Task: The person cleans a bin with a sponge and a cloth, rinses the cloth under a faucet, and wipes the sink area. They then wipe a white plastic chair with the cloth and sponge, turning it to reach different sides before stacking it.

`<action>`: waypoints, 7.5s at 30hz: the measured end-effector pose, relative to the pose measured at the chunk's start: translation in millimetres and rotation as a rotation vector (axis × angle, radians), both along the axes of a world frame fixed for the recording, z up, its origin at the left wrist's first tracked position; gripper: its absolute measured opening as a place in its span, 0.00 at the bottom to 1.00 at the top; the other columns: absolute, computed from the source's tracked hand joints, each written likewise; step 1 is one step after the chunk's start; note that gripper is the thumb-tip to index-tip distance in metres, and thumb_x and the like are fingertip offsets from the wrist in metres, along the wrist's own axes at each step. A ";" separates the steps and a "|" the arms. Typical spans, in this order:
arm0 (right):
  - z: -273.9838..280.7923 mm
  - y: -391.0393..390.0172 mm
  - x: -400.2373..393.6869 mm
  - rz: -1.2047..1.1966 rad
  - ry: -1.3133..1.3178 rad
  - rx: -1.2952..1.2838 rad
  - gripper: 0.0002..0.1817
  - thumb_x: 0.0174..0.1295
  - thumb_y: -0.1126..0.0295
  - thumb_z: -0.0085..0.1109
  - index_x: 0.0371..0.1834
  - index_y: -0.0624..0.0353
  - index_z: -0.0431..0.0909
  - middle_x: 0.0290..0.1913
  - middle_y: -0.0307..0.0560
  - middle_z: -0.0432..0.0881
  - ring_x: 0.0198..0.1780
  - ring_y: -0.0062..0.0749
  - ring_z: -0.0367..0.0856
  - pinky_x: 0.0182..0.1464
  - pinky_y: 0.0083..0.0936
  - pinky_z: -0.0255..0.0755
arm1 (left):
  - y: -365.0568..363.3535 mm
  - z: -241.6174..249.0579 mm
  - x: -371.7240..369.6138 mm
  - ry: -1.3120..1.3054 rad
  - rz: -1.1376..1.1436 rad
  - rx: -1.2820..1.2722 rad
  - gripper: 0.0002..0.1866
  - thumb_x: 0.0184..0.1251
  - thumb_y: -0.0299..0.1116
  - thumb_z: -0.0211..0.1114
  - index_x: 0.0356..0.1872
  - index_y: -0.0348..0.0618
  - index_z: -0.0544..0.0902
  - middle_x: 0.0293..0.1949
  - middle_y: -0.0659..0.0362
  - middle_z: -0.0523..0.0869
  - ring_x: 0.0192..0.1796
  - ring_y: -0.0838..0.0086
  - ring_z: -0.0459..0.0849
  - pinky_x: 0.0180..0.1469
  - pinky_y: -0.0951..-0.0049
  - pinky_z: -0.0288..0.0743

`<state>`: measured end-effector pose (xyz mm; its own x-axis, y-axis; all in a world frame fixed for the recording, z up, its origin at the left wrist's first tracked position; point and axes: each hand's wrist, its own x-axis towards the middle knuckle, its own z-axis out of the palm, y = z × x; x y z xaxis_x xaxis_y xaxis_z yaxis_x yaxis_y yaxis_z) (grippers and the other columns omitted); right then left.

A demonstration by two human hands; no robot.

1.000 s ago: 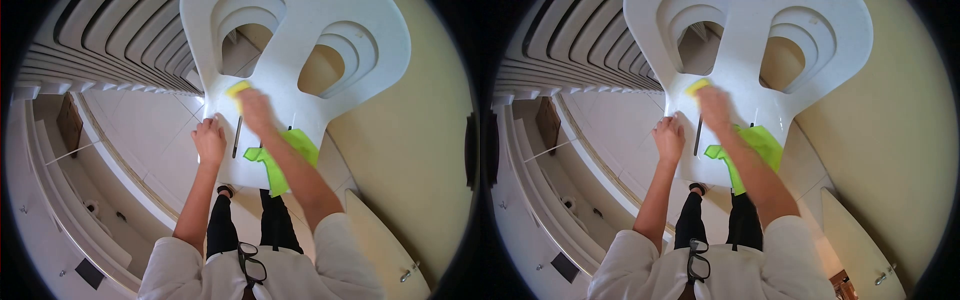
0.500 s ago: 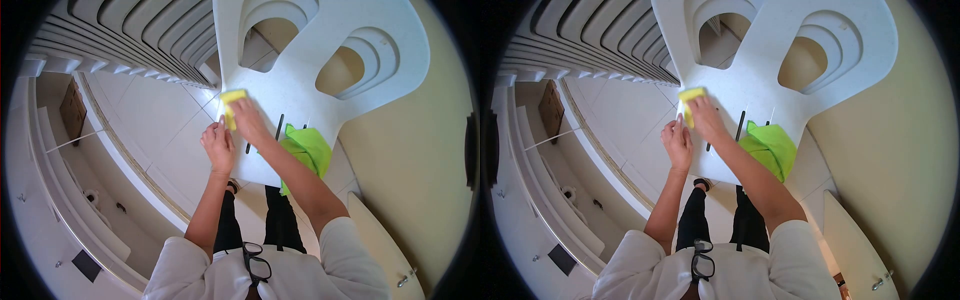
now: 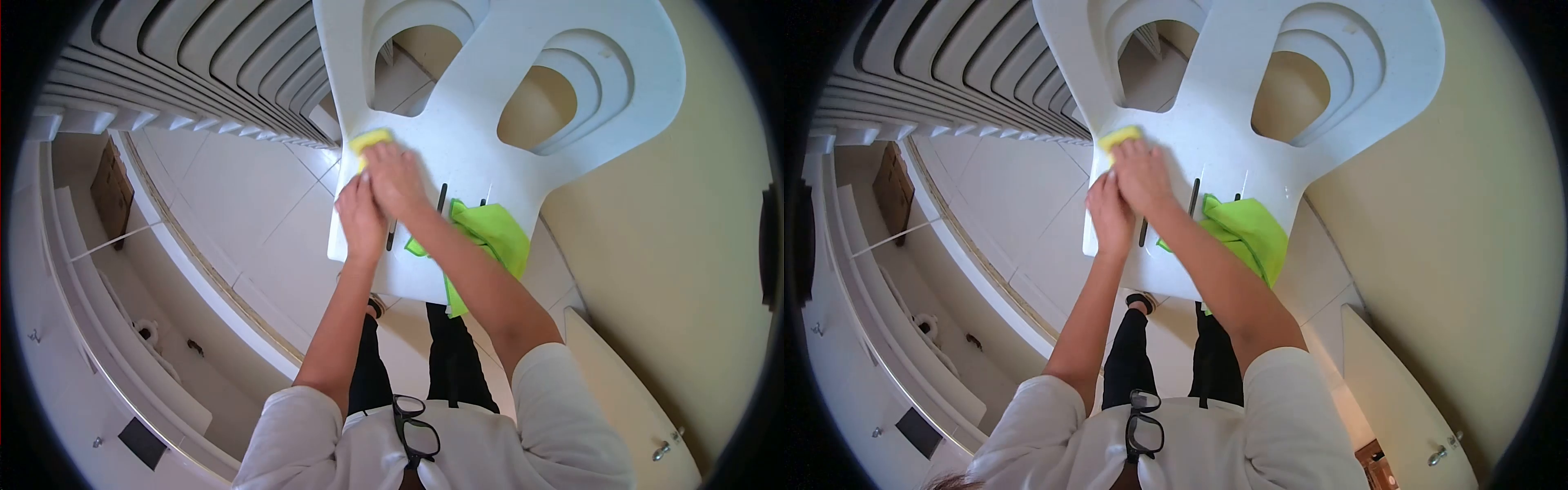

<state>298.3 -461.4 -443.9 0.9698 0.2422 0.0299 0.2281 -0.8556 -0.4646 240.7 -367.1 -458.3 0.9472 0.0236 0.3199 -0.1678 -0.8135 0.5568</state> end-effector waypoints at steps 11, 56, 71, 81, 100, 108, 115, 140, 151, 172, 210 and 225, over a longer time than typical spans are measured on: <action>-29.9 -137.7 -5.3 -0.443 -0.158 -0.226 0.13 0.53 0.68 0.53 0.42 0.57 0.71 0.43 0.46 0.73 0.51 0.42 0.70 0.48 0.38 0.66 | -129.8 0.2 55.8 0.175 -0.511 0.313 0.11 0.55 0.29 0.55 0.39 0.41 0.80 0.42 0.58 0.77 0.46 0.66 0.74 0.47 0.63 0.64; -2.7 -96.7 -199.1 -0.473 0.229 -0.315 0.30 0.56 0.69 0.53 0.64 0.61 0.62 0.65 0.58 0.61 0.71 0.51 0.52 0.69 0.51 0.44 | -77.2 4.8 36.0 0.198 -0.326 0.331 0.15 0.56 0.29 0.55 0.46 0.40 0.76 0.52 0.46 0.73 0.50 0.57 0.73 0.49 0.59 0.67; 1.9 -82.7 -185.1 -0.356 0.117 -0.650 0.23 0.63 0.66 0.48 0.63 0.54 0.64 0.60 0.51 0.68 0.61 0.47 0.66 0.57 0.46 0.63 | 260.0 144.1 -100.9 -0.026 0.534 -0.401 0.20 0.50 0.14 0.54 0.47 0.43 0.73 0.36 0.57 0.78 0.38 0.71 0.79 0.39 0.72 0.75; -34.4 -72.4 -217.2 -0.037 0.096 -0.528 0.27 0.61 0.69 0.48 0.66 0.56 0.63 0.63 0.65 0.65 0.67 0.55 0.59 0.64 0.49 0.54 | 622.2 346.2 -558.3 0.065 1.250 0.462 0.19 0.64 0.32 0.48 0.48 0.29 0.77 0.45 0.43 0.80 0.48 0.55 0.78 0.54 0.63 0.70; 13.4 77.0 -140.8 -0.090 0.109 -0.247 0.30 0.63 0.59 0.48 0.69 0.51 0.59 0.68 0.54 0.57 0.71 0.54 0.51 0.65 0.60 0.46 | 413.5 202.1 -296.5 0.086 0.647 -0.020 0.16 0.64 0.26 0.54 0.53 0.37 0.71 0.49 0.59 0.74 0.55 0.69 0.73 0.57 0.68 0.68; -20.1 59.5 -15.3 -0.265 -0.144 -0.183 0.33 0.61 0.56 0.49 0.69 0.54 0.56 0.68 0.54 0.57 0.71 0.53 0.50 0.65 0.61 0.45 | 101.8 78.4 -52.2 0.092 -0.379 -0.225 0.27 0.43 0.10 0.53 0.50 0.39 0.76 0.51 0.48 0.76 0.55 0.50 0.73 0.57 0.59 0.69; -33.7 -18.4 16.1 0.039 -0.256 -0.170 0.32 0.60 0.53 0.50 0.68 0.51 0.60 0.68 0.50 0.59 0.71 0.46 0.53 0.67 0.55 0.44 | 0.9 8.7 48.9 0.178 0.053 -0.134 0.24 0.55 0.18 0.54 0.57 0.32 0.69 0.58 0.47 0.70 0.60 0.52 0.69 0.61 0.58 0.65; 203.1 -192.2 132.4 -0.047 -0.886 -0.535 0.24 0.58 0.58 0.48 0.59 0.47 0.72 0.69 0.38 0.61 0.67 0.32 0.61 0.66 0.45 0.48 | -199.3 166.7 174.5 -0.245 -0.189 -0.373 0.31 0.57 0.27 0.61 0.63 0.35 0.63 0.63 0.44 0.64 0.62 0.45 0.62 0.66 0.57 0.55; 219.7 -53.1 204.2 0.249 -1.011 -0.381 0.17 0.54 0.59 0.50 0.46 0.46 0.78 0.52 0.41 0.75 0.62 0.34 0.67 0.64 0.49 0.47 | -74.6 203.5 195.6 -0.344 0.291 0.019 0.44 0.47 0.22 0.62 0.68 0.34 0.52 0.66 0.39 0.57 0.70 0.46 0.52 0.68 0.38 0.37; 253.3 -101.4 185.3 0.152 -0.808 -0.354 0.25 0.60 0.65 0.49 0.61 0.60 0.66 0.62 0.47 0.68 0.61 0.41 0.69 0.60 0.31 0.64 | -101.4 226.9 207.5 -0.433 -0.069 -0.080 0.41 0.53 0.30 0.62 0.68 0.34 0.53 0.69 0.42 0.53 0.73 0.50 0.46 0.72 0.53 0.40; 32.3 -165.7 -272.1 -0.509 0.239 -0.523 0.24 0.61 0.63 0.50 0.55 0.72 0.68 0.63 0.66 0.63 0.65 0.55 0.62 0.58 0.56 0.60 | -162.8 65.7 -172.3 0.577 -0.835 0.568 0.26 0.57 0.34 0.58 0.58 0.35 0.70 0.55 0.46 0.73 0.50 0.64 0.79 0.48 0.58 0.68; -44.5 -97.1 -35.4 -0.382 -0.074 -0.406 0.33 0.67 0.53 0.42 0.65 0.69 0.59 0.70 0.57 0.55 0.73 0.46 0.48 0.70 0.47 0.43 | -94.5 -21.0 44.9 0.214 -0.308 0.575 0.24 0.64 0.40 0.50 0.57 0.36 0.73 0.53 0.59 0.74 0.46 0.68 0.74 0.47 0.61 0.64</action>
